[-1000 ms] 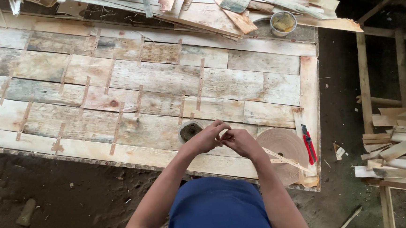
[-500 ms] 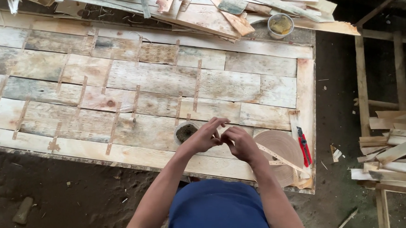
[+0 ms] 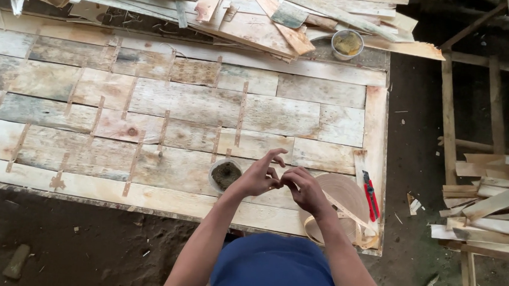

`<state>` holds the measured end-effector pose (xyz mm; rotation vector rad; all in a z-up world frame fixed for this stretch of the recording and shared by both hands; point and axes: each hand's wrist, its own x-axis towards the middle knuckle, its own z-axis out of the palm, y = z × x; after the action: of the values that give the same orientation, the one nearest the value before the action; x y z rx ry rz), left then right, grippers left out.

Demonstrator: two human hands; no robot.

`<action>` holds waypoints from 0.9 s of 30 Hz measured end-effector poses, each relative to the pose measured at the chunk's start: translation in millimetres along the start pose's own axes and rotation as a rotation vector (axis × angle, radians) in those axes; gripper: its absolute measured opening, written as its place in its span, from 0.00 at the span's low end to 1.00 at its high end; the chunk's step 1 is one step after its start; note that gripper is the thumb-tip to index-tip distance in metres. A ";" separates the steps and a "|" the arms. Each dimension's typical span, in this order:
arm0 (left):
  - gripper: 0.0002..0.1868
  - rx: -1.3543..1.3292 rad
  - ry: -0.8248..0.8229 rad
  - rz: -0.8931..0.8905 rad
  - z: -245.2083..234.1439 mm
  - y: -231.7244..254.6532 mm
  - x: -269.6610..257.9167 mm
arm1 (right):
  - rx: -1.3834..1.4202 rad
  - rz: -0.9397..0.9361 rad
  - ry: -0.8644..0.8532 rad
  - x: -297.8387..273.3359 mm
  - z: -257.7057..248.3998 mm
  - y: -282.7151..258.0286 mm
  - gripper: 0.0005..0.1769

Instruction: Applying glue to thin wood strips and fixing them onto a wooden panel to create a surface pattern.

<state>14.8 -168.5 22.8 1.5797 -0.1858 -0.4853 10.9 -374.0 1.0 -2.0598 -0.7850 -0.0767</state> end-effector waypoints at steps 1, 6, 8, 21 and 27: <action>0.47 -0.001 0.001 0.001 1.9 1.3 1.0 | -0.001 -0.001 -0.001 -1.8 -0.9 3.7 0.07; 0.53 -0.074 0.009 -0.004 7.4 -1.7 8.6 | 0.058 0.033 0.033 -9.2 -1.7 18.3 0.09; 0.53 -0.085 0.011 -0.004 11.9 -5.8 11.9 | 0.054 0.044 0.035 -9.7 -5.4 16.2 0.09; 0.53 -0.161 0.045 0.045 30.1 -5.4 35.0 | 0.026 -0.018 0.181 -15.3 -23.2 28.2 0.08; 0.59 -0.105 0.142 -0.034 0.6 -45.6 24.7 | 0.060 0.081 0.389 -4.2 -50.6 25.7 0.03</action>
<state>28.6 -175.5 -26.6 1.5104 -0.0251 -0.4017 33.8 -425.2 10.7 -1.9340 -0.4575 -0.3915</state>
